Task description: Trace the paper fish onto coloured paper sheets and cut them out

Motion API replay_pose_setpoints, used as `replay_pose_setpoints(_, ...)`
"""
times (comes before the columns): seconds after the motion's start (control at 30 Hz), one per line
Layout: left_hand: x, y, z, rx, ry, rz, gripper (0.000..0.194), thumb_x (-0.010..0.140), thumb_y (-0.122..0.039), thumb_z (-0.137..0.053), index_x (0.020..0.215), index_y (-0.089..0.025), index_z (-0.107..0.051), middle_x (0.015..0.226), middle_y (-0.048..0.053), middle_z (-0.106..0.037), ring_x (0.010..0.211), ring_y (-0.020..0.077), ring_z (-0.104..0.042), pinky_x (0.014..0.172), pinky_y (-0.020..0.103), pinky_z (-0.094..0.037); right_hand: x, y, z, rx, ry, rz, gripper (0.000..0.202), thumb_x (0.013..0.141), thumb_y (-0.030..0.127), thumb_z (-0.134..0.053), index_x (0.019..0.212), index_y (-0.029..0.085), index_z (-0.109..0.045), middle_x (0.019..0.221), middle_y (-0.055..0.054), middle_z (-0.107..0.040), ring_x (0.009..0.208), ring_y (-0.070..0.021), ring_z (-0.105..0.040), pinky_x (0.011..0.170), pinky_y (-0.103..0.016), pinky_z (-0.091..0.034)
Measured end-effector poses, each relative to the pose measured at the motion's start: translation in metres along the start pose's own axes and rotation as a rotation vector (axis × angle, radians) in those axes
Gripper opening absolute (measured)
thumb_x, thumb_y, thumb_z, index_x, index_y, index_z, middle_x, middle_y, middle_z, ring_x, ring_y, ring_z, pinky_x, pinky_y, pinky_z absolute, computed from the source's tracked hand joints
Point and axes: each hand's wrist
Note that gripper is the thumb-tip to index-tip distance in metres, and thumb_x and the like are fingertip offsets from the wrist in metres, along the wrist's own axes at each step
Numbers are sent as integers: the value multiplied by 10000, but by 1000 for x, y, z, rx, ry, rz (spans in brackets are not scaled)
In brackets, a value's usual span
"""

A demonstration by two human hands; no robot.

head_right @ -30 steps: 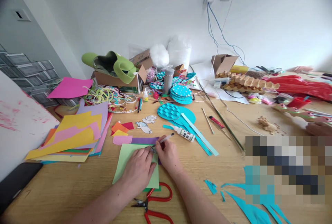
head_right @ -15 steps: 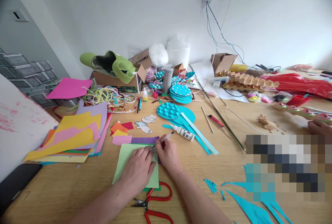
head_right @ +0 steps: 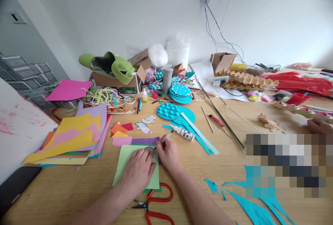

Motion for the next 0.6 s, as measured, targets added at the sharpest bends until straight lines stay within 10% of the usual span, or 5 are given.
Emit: replay_pose_setpoints(0.6,1,-1,4,-1,52,7,303,890,-226,-467,1143,-110,-587,1175,141,-581,1021,272,-516,859,450,-457,7,0,4,45,101,-25,103,780,276,-486,711,201,-482,538,35,-488,485,-123,-459,469,-226,-337)
Point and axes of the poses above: each hand's wrist, its own x-axis towards the middle knuckle, its own z-axis out of the back of the hand, y = z × x
